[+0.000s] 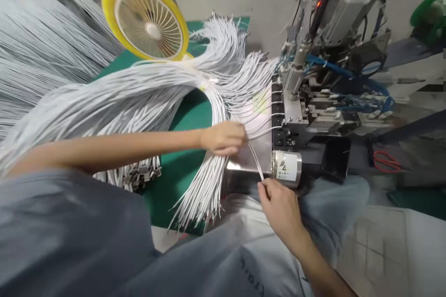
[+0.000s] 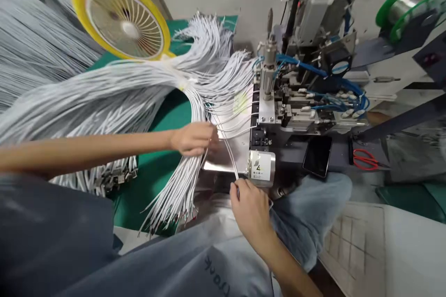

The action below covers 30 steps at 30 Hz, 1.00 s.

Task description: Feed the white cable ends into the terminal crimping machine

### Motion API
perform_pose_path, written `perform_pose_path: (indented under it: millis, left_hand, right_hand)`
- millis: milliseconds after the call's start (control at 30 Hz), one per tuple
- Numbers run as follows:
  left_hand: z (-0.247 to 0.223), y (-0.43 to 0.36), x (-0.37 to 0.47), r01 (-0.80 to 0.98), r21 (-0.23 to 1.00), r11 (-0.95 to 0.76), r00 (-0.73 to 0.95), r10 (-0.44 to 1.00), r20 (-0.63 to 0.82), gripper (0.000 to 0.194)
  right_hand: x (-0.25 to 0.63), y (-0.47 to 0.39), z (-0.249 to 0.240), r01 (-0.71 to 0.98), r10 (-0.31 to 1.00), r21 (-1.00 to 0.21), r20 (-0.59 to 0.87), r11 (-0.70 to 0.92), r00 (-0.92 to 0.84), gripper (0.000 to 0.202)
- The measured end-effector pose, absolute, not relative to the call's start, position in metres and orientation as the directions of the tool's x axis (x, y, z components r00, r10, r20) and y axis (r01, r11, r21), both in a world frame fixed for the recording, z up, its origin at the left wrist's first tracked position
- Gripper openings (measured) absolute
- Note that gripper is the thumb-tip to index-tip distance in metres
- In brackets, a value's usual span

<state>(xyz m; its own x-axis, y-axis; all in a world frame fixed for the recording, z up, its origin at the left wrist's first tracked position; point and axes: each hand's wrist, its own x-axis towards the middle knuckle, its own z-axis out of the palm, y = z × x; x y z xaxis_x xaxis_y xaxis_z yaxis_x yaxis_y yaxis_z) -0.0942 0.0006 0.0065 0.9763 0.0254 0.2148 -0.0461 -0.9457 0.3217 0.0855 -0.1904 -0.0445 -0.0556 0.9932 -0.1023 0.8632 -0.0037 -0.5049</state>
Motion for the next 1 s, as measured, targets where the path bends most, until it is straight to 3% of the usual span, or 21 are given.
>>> perform_pose_path:
  millis: [133, 233, 333, 500, 633, 700, 800, 900, 1000]
  left_hand:
    - [0.022, 0.027, -0.037, -0.116, 0.192, -0.975, 0.883, -0.012, 0.469, 0.075]
    - [0.021, 0.026, -0.010, -0.254, 0.139, -0.957, 0.770, -0.114, 0.627, 0.066]
    - [0.006, 0.010, -0.002, -0.309, 0.158, -0.938, 0.713, -0.119, 0.691, 0.056]
    - [-0.020, -0.021, -0.002, -0.331, 0.123, -0.936, 0.792, -0.205, 0.575, 0.045]
    - [-0.022, -0.023, 0.000, 0.010, 0.204, -0.979, 0.863, 0.112, 0.493, 0.036]
    - [-0.020, -0.017, -0.001, 0.109, 0.305, -0.946, 0.875, 0.237, 0.423, 0.033]
    - [-0.020, -0.005, -0.001, 0.114, 0.457, -0.882, 0.900, 0.286, 0.327, 0.026]
    - [-0.025, 0.006, 0.001, 0.071, 0.562, -0.824, 0.896, 0.300, 0.327, 0.026]
    - [-0.029, 0.011, 0.003, 0.005, 0.592, -0.806, 0.878, 0.287, 0.383, 0.027]
  right_hand:
    - [0.083, -0.198, -0.054, 0.835, 0.987, -0.526, -0.093, -0.159, 0.130, 0.027]
    - [0.078, -0.190, -0.056, 0.787, 0.972, -0.571, -0.155, -0.232, 0.174, 0.027]
    - [0.068, -0.181, -0.057, 0.760, 0.962, -0.605, -0.252, -0.238, 0.102, 0.032]
    - [0.069, -0.180, -0.046, 0.828, 0.986, -0.540, -0.144, -0.148, 0.082, 0.030]
    - [0.104, -0.168, -0.031, 0.759, 0.985, -0.640, 0.014, -0.124, 0.172, 0.021]
    - [0.121, -0.152, -0.027, 0.698, 0.954, -0.700, 0.083, -0.150, 0.288, 0.014]
    - [0.135, -0.125, -0.027, 0.525, 0.895, -0.842, 0.136, -0.122, 0.425, 0.015]
    - [0.135, -0.103, -0.031, 0.315, 0.859, -0.949, 0.140, -0.027, 0.493, 0.018]
    - [0.128, -0.092, -0.034, 0.229, 0.812, -0.970, 0.201, 0.085, 0.549, 0.016]
